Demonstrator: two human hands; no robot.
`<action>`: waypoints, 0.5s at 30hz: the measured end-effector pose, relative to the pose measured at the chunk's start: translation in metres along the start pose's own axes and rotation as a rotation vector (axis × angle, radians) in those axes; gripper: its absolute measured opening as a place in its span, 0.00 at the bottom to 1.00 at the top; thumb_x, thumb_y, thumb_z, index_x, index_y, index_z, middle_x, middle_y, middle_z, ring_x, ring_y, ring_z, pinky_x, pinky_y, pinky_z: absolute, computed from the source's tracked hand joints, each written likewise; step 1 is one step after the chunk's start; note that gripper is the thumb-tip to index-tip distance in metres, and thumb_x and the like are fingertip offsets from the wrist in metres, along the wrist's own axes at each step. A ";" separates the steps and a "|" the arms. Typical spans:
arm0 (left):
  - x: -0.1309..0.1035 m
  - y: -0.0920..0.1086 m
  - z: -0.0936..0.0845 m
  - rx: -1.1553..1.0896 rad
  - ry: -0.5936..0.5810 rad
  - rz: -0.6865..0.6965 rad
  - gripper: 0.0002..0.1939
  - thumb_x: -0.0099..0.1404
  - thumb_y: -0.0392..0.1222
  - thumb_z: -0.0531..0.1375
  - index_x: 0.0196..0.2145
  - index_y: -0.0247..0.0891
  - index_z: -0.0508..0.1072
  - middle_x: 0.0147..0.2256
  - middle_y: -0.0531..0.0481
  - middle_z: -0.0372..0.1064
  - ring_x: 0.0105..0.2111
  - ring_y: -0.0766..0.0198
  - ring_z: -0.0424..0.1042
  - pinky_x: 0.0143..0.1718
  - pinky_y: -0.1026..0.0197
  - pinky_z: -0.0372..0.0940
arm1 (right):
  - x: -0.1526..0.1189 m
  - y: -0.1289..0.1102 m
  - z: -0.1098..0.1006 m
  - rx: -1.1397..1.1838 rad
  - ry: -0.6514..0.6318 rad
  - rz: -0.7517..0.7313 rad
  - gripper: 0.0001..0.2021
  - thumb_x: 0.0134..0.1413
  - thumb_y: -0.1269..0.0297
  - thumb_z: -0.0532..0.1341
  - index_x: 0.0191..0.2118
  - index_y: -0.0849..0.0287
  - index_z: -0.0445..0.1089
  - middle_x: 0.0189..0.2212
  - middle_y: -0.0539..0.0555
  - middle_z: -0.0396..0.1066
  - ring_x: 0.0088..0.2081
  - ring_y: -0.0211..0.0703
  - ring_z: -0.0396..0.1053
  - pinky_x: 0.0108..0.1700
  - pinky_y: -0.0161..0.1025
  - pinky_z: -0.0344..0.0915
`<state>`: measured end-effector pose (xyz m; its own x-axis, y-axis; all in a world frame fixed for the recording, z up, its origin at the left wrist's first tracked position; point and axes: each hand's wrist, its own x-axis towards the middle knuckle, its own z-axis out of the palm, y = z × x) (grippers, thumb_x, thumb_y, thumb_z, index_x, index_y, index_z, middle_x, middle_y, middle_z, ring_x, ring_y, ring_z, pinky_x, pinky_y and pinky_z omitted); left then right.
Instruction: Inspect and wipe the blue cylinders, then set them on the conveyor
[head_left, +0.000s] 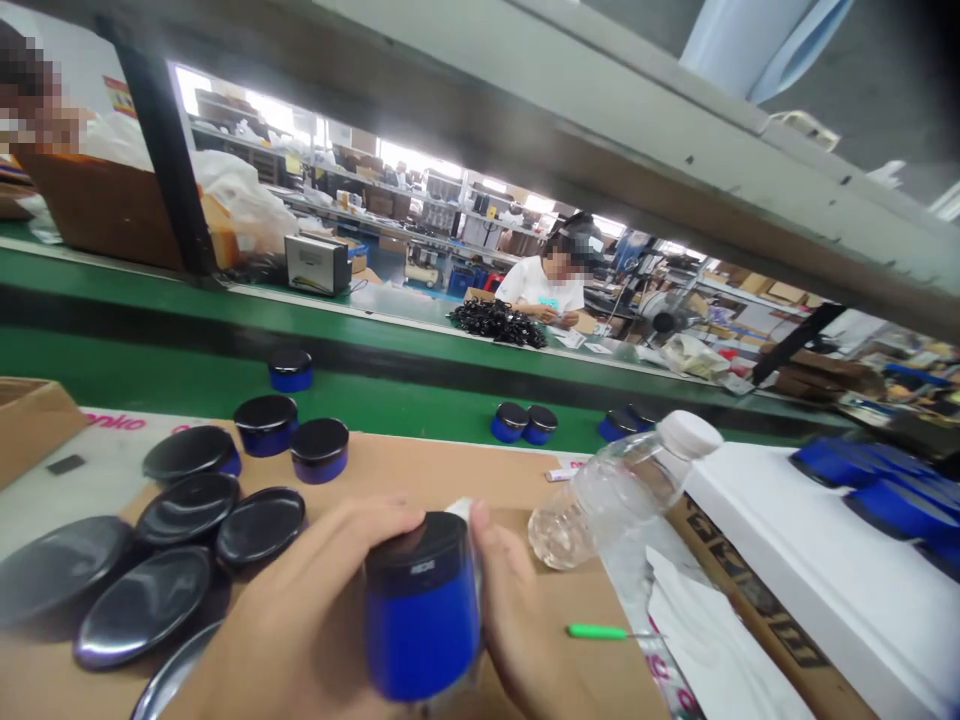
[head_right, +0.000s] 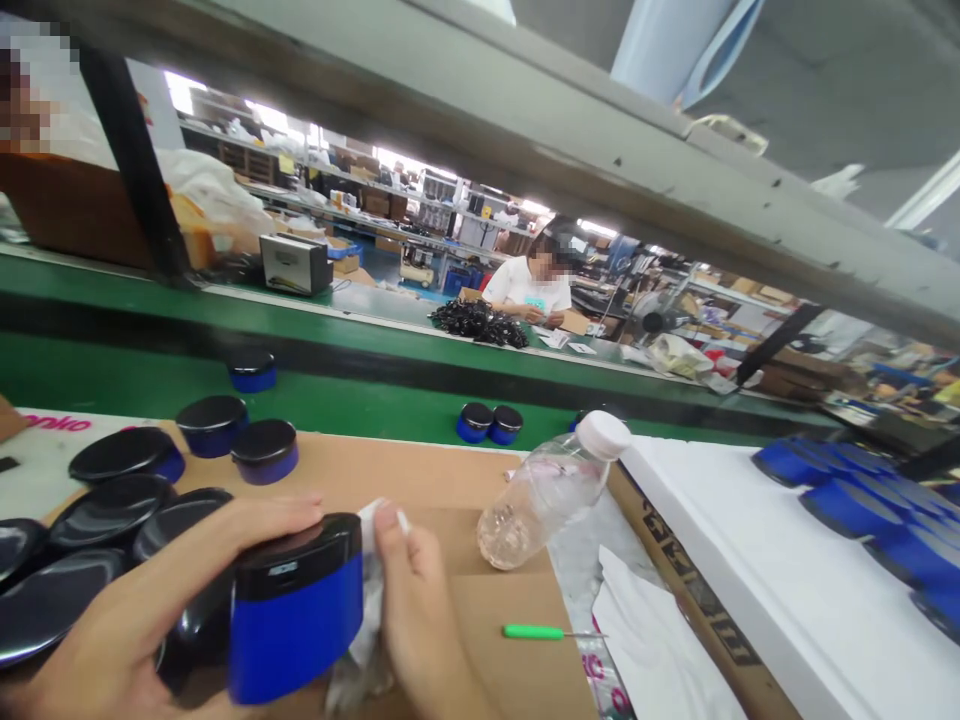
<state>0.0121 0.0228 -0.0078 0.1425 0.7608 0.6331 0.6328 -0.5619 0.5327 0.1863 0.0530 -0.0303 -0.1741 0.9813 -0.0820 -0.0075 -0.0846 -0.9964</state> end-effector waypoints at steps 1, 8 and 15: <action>0.000 -0.001 0.001 0.062 0.003 0.001 0.21 0.61 0.44 0.62 0.52 0.54 0.66 0.48 0.56 0.75 0.47 0.61 0.79 0.44 0.67 0.74 | 0.000 0.005 -0.003 -0.023 0.021 -0.012 0.42 0.58 0.26 0.47 0.49 0.63 0.76 0.42 0.63 0.80 0.42 0.54 0.79 0.44 0.44 0.76; -0.005 -0.007 0.007 0.310 0.070 0.161 0.23 0.68 0.60 0.50 0.53 0.45 0.65 0.42 0.48 0.73 0.36 0.58 0.79 0.30 0.61 0.70 | -0.016 0.025 0.014 -0.274 0.044 -0.407 0.54 0.41 0.36 0.73 0.70 0.55 0.56 0.68 0.62 0.60 0.63 0.64 0.66 0.61 0.48 0.70; -0.001 -0.025 -0.001 0.177 -0.029 0.115 0.23 0.62 0.44 0.59 0.55 0.49 0.67 0.48 0.56 0.76 0.46 0.63 0.77 0.47 0.70 0.71 | -0.015 0.014 0.004 -0.689 0.177 -1.293 0.14 0.71 0.63 0.54 0.54 0.55 0.74 0.56 0.46 0.76 0.57 0.39 0.74 0.64 0.34 0.65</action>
<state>-0.0049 0.0353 -0.0212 0.2418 0.7055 0.6662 0.7346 -0.5817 0.3494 0.1843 0.0367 -0.0434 -0.2910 0.3212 0.9012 0.4078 0.8937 -0.1869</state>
